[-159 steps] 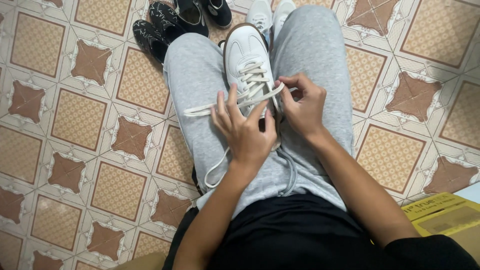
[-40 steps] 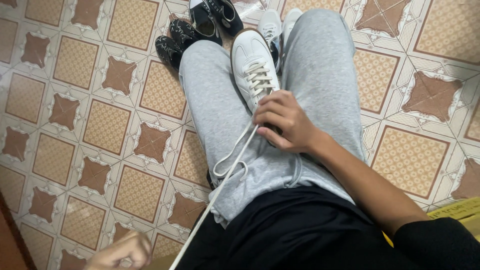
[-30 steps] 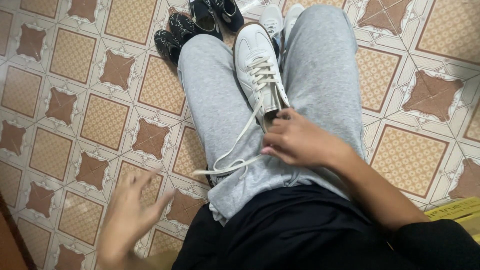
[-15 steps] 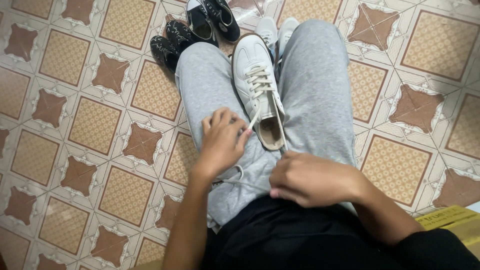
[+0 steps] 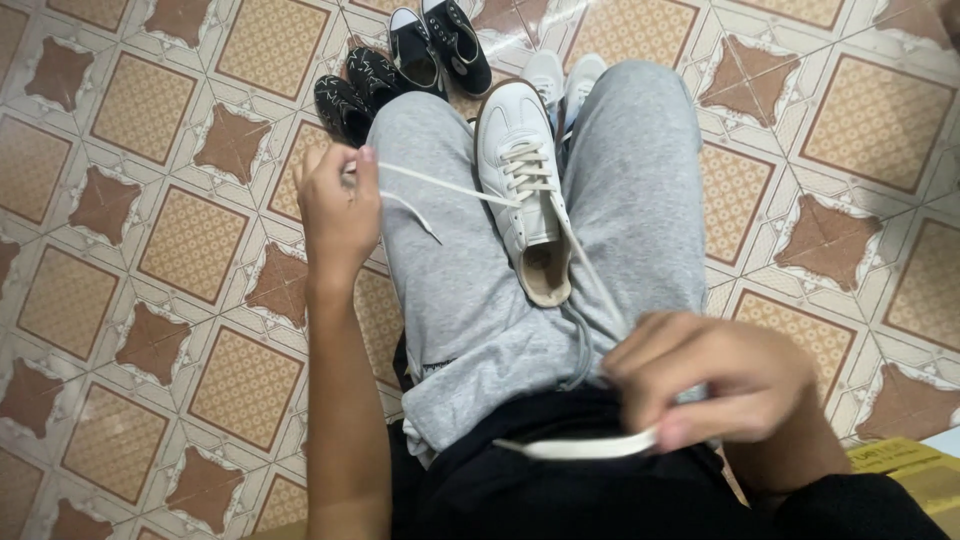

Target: Threading a shoelace through the eyelets of a white sneaker while sitting on the floor.

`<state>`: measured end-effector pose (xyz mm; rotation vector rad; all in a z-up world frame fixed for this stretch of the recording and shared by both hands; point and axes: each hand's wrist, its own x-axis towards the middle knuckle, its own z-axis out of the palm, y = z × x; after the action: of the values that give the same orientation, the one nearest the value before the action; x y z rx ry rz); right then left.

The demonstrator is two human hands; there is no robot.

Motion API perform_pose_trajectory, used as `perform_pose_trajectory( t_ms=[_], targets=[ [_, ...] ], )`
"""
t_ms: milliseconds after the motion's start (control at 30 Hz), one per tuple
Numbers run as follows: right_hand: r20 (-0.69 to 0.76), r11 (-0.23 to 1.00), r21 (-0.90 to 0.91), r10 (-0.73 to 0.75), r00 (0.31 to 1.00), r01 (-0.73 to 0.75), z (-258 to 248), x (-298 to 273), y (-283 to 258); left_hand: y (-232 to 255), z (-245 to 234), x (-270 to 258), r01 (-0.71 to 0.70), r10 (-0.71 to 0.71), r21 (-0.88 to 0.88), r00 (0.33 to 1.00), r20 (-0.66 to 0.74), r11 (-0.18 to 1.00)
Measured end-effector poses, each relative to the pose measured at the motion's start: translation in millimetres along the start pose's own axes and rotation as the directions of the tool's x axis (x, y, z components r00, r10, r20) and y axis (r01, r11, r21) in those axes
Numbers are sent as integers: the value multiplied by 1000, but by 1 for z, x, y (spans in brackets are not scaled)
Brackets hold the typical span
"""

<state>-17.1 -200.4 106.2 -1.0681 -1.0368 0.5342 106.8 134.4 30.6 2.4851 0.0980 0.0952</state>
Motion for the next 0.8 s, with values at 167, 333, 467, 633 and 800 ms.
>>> perform_pose_trajectory(
  t_ms=[167,333,467,633,800],
  targets=[
    [-243,984,-129,-149,958,120,-29,-35,-39,-8,37,-27,128,-124,26,984,-128,991],
    [-356,905,-424,-191,915,24,-59,-68,-50,18,75,-86,-74,48,-86,961,-271,994],
    [-461,857,-490,-99,882,-161,-56,-51,-22,67,69,-132,-267,124,-480,943,-307,836],
    [-602,785,-424,128,788,-451,-37,-4,36,91,74,-142,-453,211,-545,868,-449,706],
    [-638,701,-329,329,696,-633,-32,24,61,90,77,-121,-555,401,-298,800,-447,776]
  ],
)
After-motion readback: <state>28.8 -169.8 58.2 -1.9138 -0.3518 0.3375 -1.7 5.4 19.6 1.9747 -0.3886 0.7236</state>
